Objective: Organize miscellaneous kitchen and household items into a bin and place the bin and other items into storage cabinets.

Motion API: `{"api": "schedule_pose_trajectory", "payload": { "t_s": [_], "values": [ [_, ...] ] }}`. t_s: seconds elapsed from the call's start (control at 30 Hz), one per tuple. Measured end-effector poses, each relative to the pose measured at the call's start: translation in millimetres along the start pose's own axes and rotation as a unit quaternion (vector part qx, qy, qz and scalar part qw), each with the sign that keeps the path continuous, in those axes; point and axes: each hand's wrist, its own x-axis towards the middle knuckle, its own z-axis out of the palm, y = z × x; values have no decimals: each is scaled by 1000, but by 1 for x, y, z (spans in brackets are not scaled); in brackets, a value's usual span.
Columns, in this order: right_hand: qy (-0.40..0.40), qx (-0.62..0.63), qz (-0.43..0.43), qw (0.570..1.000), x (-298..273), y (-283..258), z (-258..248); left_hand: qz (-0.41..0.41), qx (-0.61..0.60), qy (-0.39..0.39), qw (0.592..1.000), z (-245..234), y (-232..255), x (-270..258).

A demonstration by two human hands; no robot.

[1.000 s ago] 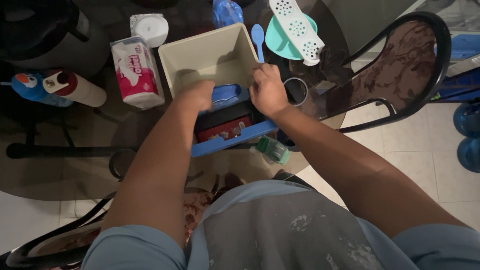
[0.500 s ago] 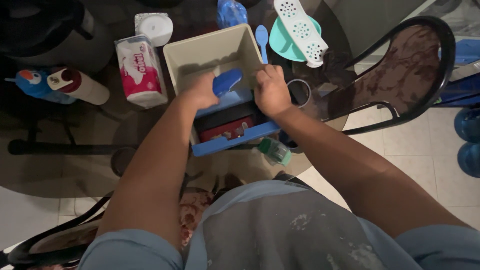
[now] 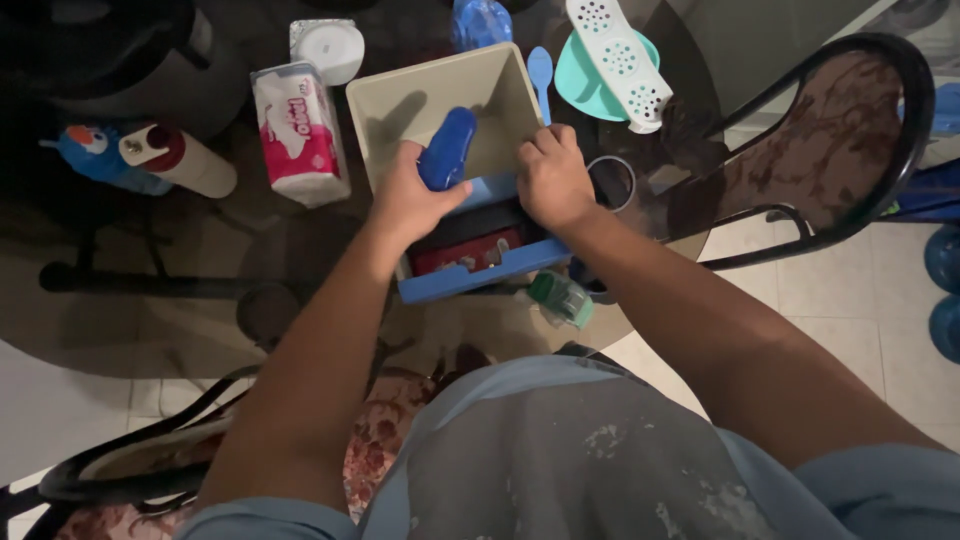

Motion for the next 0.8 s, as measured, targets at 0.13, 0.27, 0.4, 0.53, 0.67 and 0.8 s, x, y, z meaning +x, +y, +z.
{"api": "schedule_pose_trajectory", "payload": {
  "t_s": [0.13,0.27,0.4,0.53,0.67,0.8],
  "values": [
    [-5,-18,-6,1000,-1,1,2,30,-24,23,999,4,-7,-9],
    [-8,-26,-3,1000,-2,4,7,28,-21,29,999,6,-13,-14],
    [5,-22,2,1000,-4,7,12,15,-29,16,999,6,-13,-19],
    [4,-10,9,1000,-5,5,9,-16,-40,21,999,5,-8,-23],
    [18,9,17,1000,-5,4,8,-4,-89,50,995,2,-10,-24],
    [46,70,46,995,-7,5,6,11,-154,29,988,-2,-16,-23]
  ]
}}
